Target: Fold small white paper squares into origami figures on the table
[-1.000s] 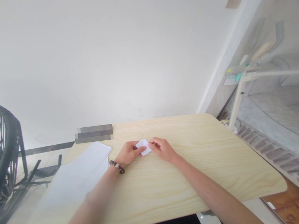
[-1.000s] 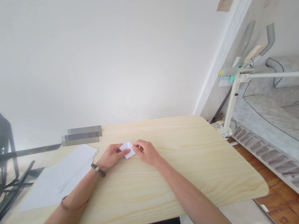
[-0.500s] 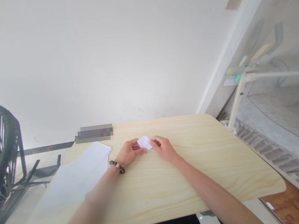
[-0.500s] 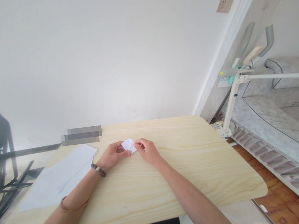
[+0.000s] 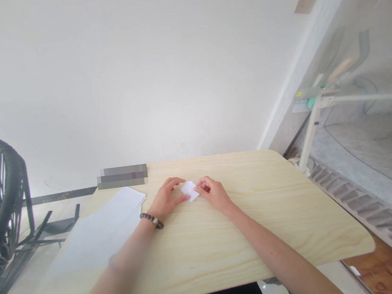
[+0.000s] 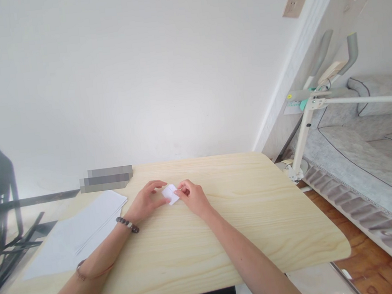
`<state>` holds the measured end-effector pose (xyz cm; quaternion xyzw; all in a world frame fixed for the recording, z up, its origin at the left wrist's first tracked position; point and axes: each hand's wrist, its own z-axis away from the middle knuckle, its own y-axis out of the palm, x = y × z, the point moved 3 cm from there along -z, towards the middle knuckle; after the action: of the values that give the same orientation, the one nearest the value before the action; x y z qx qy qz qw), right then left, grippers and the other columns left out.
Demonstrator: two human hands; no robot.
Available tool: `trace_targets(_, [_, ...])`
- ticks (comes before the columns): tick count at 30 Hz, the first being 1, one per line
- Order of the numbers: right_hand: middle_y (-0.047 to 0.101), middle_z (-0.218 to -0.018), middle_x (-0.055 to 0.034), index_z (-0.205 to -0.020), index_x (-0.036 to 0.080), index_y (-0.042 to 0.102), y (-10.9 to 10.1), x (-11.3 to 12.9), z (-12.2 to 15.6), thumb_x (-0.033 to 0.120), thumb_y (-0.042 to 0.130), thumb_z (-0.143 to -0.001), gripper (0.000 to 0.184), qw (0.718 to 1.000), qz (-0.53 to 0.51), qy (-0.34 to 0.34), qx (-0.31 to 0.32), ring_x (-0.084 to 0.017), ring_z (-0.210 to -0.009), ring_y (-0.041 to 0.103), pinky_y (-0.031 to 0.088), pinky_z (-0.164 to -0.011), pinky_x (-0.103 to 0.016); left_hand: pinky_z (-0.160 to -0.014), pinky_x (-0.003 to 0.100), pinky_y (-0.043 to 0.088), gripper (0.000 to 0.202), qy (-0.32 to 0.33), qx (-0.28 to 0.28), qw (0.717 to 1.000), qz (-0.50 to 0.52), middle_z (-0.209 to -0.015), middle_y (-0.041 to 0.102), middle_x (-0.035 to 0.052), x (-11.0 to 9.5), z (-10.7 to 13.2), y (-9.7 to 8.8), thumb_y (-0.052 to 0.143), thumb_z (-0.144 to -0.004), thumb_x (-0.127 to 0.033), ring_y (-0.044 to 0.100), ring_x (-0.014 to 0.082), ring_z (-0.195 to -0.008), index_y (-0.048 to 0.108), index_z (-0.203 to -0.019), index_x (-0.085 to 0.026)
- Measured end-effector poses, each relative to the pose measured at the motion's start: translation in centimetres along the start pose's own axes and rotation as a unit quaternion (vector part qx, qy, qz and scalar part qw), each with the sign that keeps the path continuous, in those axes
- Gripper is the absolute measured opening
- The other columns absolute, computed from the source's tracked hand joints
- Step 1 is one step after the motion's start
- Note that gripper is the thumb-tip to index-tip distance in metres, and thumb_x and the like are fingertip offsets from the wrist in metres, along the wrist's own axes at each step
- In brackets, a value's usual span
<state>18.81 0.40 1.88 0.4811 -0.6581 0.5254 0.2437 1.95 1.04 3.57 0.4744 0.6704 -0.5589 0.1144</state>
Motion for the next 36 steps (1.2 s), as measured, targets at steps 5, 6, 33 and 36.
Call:
trace_targets(5, [0.054,-0.067,0.0003,-0.073,0.018,0.053,0.2,0.0,0.0,0.031,0.049,-0.073,0.013,0.993,0.111,-0.032,0.003,-0.01,-0.062,0.048,0.038,-0.061,-0.023,-0.086,0.033,0.034,0.039,0.037,0.025,0.992,-0.115,-0.102,0.051,0.0056,-0.1,0.3,0.7,0.053,-0.067,-0.04,0.045,0.0204,-0.097,0.053,-0.102,-0.023])
trace_targets(6, [0.054,-0.071,-0.0009,-0.072,0.018,0.055,0.1,0.0,-0.1,0.029,0.051,-0.072,0.012,0.99,0.133,-0.045,0.003,-0.011,-0.069,0.049,0.038,-0.066,-0.024,-0.087,0.034,0.033,0.039,0.035,0.028,0.99,-0.133,-0.103,0.051,0.006,-0.1,0.4,0.8,0.052,-0.069,-0.04,0.044,0.0213,-0.098,0.054,-0.103,-0.022])
trace_targets(33, [0.056,-0.079,-0.0048,-0.077,0.017,0.057,-1.3,0.6,-0.4,0.028,0.039,-0.081,0.022,0.992,0.063,-0.105,0.01,-0.013,-0.074,0.051,0.04,-0.068,-0.025,-0.081,0.032,0.035,0.033,0.039,0.047,0.992,-0.109,-0.09,0.053,0.0068,-0.9,0.5,0.7,0.037,-0.079,-0.037,0.046,0.0188,-0.087,0.056,-0.101,-0.022])
trace_targets(36, [0.056,-0.081,-0.0055,-0.077,0.018,0.057,-1.4,0.8,-0.4,0.027,0.04,-0.08,0.02,0.993,0.043,-0.108,-0.013,-0.014,-0.076,0.051,0.041,-0.07,-0.026,-0.081,0.03,0.036,0.032,0.007,0.034,0.998,-0.045,-0.09,0.056,0.0055,-1.1,0.4,0.6,0.036,-0.08,-0.035,0.048,0.0178,-0.087,0.055,-0.101,-0.021])
